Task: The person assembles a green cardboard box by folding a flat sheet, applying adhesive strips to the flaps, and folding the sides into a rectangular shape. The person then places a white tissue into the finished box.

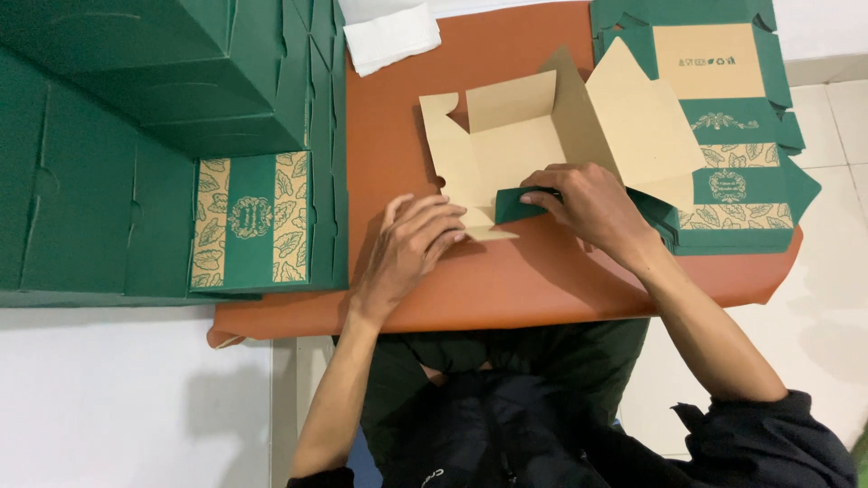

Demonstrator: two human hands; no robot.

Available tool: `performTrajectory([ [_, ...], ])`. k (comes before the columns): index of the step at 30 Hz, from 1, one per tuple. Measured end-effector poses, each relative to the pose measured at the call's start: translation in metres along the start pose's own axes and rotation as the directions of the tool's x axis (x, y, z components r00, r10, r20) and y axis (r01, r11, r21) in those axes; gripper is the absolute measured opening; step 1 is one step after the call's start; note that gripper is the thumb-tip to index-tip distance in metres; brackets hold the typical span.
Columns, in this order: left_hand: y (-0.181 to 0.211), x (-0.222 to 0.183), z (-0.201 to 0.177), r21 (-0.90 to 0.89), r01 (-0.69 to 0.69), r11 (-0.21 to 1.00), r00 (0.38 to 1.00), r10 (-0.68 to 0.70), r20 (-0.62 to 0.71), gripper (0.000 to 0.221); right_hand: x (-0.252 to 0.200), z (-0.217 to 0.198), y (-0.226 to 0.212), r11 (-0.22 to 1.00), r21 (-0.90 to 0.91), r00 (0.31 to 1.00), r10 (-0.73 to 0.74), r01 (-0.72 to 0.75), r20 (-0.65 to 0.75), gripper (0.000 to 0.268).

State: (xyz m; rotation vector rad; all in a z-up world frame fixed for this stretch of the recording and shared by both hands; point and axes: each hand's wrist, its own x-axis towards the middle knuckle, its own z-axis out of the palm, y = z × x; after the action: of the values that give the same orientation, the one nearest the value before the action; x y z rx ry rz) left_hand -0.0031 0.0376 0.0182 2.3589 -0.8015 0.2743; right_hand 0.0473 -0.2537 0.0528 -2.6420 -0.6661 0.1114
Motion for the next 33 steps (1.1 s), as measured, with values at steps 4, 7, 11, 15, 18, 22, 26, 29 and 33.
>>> performTrajectory([
  [4, -0.004, 0.007, 0.027, 0.085, 0.001, 0.996, 0.993, 0.008, -0.114, 0.013, 0.002, -0.001, -0.005, 0.999, 0.025, 0.999, -0.033, 0.034, -0.023, 0.010],
  [7, 0.003, 0.016, 0.031, 0.169, -0.006, 0.986, 0.969, 0.048, -0.244, 0.013, 0.004, -0.006, -0.008, 0.995, 0.099, 1.000, -0.023, 0.022, 0.012, 0.010],
  [11, 0.016, 0.023, 0.022, 0.162, 0.001, 0.987, 0.947, 0.052, -0.317, 0.015, 0.002, -0.020, -0.015, 0.996, 0.085, 0.998, 0.017, -0.021, 0.052, 0.012],
  [15, 0.021, 0.029, 0.019, 0.133, -0.056, 0.990, 0.956, 0.092, -0.278, 0.010, 0.004, -0.008, -0.006, 0.982, 0.181, 0.997, 0.036, -0.049, 0.070, 0.011],
  [18, 0.019, 0.032, 0.023, 0.100, -0.076, 0.992, 0.960, 0.100, -0.260, 0.008, 0.006, -0.006, -0.008, 0.975, 0.215, 0.993, 0.032, -0.056, 0.110, 0.009],
  [22, 0.008, 0.033, 0.036, 0.056, -0.074, 0.996, 0.960, 0.087, -0.268, 0.009, 0.011, -0.010, -0.011, 0.980, 0.197, 0.988, -0.018, -0.013, 0.152, 0.010],
  [26, 0.006, 0.037, 0.035, -0.023, -0.086, 0.996, 0.969, 0.078, -0.234, 0.021, 0.011, -0.017, -0.020, 0.968, 0.244, 0.987, 0.015, -0.053, 0.158, 0.013],
  [29, 0.002, 0.038, 0.034, -0.024, -0.097, 0.995, 0.966, 0.089, -0.241, 0.026, 0.015, -0.017, -0.023, 0.967, 0.245, 0.984, 0.026, -0.069, 0.175, 0.016],
  [33, -0.004, 0.039, 0.039, -0.031, -0.112, 0.993, 0.957, 0.100, -0.271, 0.023, 0.018, -0.020, -0.028, 0.970, 0.196, 0.970, 0.096, -0.141, 0.224, 0.017],
])
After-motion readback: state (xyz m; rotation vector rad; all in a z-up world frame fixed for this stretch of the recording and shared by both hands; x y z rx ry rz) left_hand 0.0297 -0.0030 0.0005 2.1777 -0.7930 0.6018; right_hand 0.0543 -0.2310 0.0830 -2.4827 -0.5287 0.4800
